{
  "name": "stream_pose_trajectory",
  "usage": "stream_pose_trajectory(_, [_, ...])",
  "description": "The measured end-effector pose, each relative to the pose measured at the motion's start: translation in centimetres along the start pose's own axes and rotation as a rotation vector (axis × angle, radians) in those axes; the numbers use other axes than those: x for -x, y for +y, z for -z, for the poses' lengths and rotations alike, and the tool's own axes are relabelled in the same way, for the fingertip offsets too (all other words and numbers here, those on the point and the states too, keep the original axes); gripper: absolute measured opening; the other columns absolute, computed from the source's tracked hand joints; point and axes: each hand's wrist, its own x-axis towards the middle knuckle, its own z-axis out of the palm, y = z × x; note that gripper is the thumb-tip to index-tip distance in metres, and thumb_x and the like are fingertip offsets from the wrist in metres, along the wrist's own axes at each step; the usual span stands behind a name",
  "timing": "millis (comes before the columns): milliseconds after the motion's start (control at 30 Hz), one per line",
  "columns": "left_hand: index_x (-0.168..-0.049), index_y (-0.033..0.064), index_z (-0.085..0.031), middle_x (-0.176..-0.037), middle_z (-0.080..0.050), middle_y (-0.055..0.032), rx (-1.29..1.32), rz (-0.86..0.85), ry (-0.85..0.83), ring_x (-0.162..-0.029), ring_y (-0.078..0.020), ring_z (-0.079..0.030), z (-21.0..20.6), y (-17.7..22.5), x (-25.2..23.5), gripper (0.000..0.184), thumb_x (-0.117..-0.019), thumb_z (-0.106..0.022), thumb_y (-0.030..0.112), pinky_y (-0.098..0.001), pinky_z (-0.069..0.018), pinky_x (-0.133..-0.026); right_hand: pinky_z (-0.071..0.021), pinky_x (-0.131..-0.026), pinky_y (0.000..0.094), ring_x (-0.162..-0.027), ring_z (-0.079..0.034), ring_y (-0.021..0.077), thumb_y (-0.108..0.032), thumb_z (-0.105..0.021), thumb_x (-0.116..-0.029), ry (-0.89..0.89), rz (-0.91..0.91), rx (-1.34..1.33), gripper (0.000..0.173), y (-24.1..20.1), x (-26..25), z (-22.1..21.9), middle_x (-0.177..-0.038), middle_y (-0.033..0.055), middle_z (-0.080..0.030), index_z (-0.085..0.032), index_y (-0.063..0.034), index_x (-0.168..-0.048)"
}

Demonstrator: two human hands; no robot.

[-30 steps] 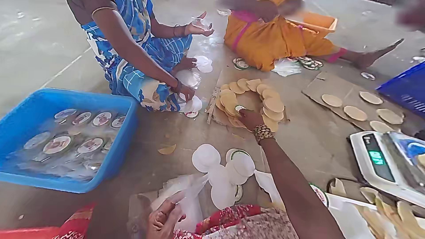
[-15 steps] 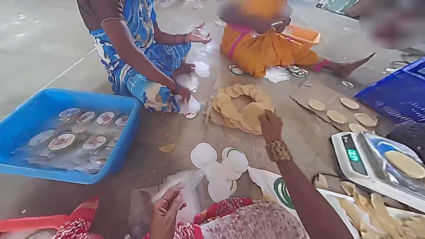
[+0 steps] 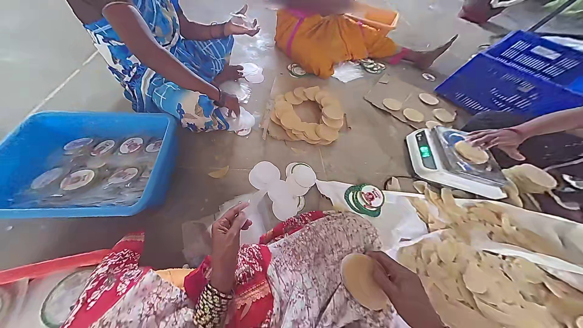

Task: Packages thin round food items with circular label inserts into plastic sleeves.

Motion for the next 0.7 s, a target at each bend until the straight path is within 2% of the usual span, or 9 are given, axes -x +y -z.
stream_pose_trajectory(67, [-0.117,-0.0041,-0.07,-0.11,-0.074,-0.0071,-0.036,0.016,0.001,-0.073,-0.0085,-0.069,0.2,-0.3,0.3,0.027,-0.0999,-0.05,-0.001,-0.0238,-0.0592,-0.07,-0.0523,-0.082,0.0664,-0.103,-0.066,0.0472,-0.011,-0.067,-0.0839,0.042,0.109,0.224,0.033,-1.3,-0.1,0.2,-0.113,0.0249,-0.069,-0.073,-0.0003,-0.115])
stream_pose_trajectory(133, [-0.118,-0.0046,-0.069,-0.111,-0.074,-0.0075,-0.058,0.017,0.01,-0.073,-0.0077,-0.068,0.3,-0.4,0.2,0.027,-0.1008,-0.05,0.0,-0.0235,-0.0582,-0.07,-0.0494,-0.086,0.0691,-0.109,-0.062,0.0538,-0.005,-0.07,-0.0795,0.051,0.199,0.3,0.036,-2.5,-1.4,0.5,-0.119,0.0274,-0.067,-0.072,0.0005,-0.115])
stream_pose_trajectory(267, [-0.118,-0.0063,-0.068,-0.106,-0.074,-0.0088,-0.083,0.012,0.048,-0.071,-0.0076,-0.068,0.5,-0.6,0.0,0.025,-0.1007,-0.051,0.0,-0.0234,-0.0579,-0.069,-0.0491,-0.096,0.0634,-0.116,-0.062,0.0485,-0.009,-0.066,-0.0892,-0.007,0.322,0.308,0.032,-5.7,-5.3,0.1,-0.121,0.0241,-0.069,-0.072,-0.0008,-0.12])
stream_pose_trajectory(333, [-0.118,-0.0066,-0.068,-0.106,-0.073,-0.0093,-0.094,0.01,0.047,-0.071,-0.0075,-0.067,0.5,-0.8,-0.2,0.025,-0.1009,-0.051,0.0,-0.0235,-0.0577,-0.069,-0.0457,-0.104,0.0607,-0.123,-0.059,0.0469,-0.015,-0.063,-0.0964,-0.173,0.295,0.35,0.036,-7.9,-8.2,-0.3,-0.127,0.0248,-0.066,-0.067,-0.0014,-0.129])
stream_pose_trajectory(400, [-0.118,-0.0065,-0.068,-0.107,-0.074,-0.0095,-0.098,0.014,0.043,-0.07,-0.0072,-0.067,0.4,-0.7,-0.3,0.025,-0.1012,-0.051,0.0,-0.0229,-0.0577,-0.068,-0.0431,-0.107,0.0607,-0.13,-0.054,0.0467,-0.024,-0.06,-0.102,-0.363,0.218,0.398,0.043,-10.0,-12.1,-1.3,-0.136,0.0267,-0.06,-0.06,-0.0016,-0.139])
stream_pose_trajectory(467, [-0.119,-0.0063,-0.068,-0.107,-0.074,-0.0094,-0.1,0.02,0.041,-0.071,-0.0067,-0.067,0.4,-0.7,-0.3,0.025,-0.1012,-0.051,0.001,-0.0224,-0.0577,-0.068,-0.0427,-0.108,0.0607,-0.13,-0.054,0.0456,-0.027,-0.061,-0.1016,-0.427,0.18,0.412,0.045,-10.8,-16.5,-3.5,-0.136,0.0273,-0.059,-0.059,-0.0009,-0.139])
stream_pose_trajectory(567, [-0.119,-0.0063,-0.068,-0.106,-0.074,-0.0097,-0.08,0.025,0.051,-0.071,-0.0074,-0.068,0.3,-0.8,-0.5,0.025,-0.1012,-0.052,0.0,-0.0231,-0.058,-0.068,-0.042,-0.108,0.0614,-0.13,-0.055,0.0454,-0.031,-0.067,-0.0985,-0.388,0.15,0.373,0.051,-10.2,-22.5,-7.4,-0.137,0.0286,-0.058,-0.059,0.0022,-0.137])
stream_pose_trajectory(633, [-0.119,-0.0065,-0.068,-0.107,-0.074,-0.0098,-0.06,0.019,0.055,-0.071,-0.0076,-0.068,0.4,-0.7,-0.6,0.025,-0.1009,-0.052,0.0,-0.0233,-0.0583,-0.068,-0.0434,-0.107,0.0616,-0.129,-0.054,0.0462,-0.03,-0.071,-0.0951,-0.358,0.124,0.411,0.054,-9.6,-24.9,-9.5,-0.137,0.0298,-0.056,-0.059,0.0047,-0.135])
stream_pose_trajectory(700, [-0.119,-0.0066,-0.068,-0.107,-0.074,-0.0096,-0.041,0.022,0.06,-0.071,-0.0071,-0.068,0.4,-0.6,-0.9,0.025,-0.1009,-0.051,0.0,-0.0228,-0.0582,-0.068,-0.0443,-0.105,0.0622,-0.131,-0.051,0.0485,-0.024,-0.073,-0.0919,-0.334,0.085,0.474,0.055,-9.9,-25.9,-10.9,-0.142,0.0311,-0.051,-0.058,0.0068,-0.134])
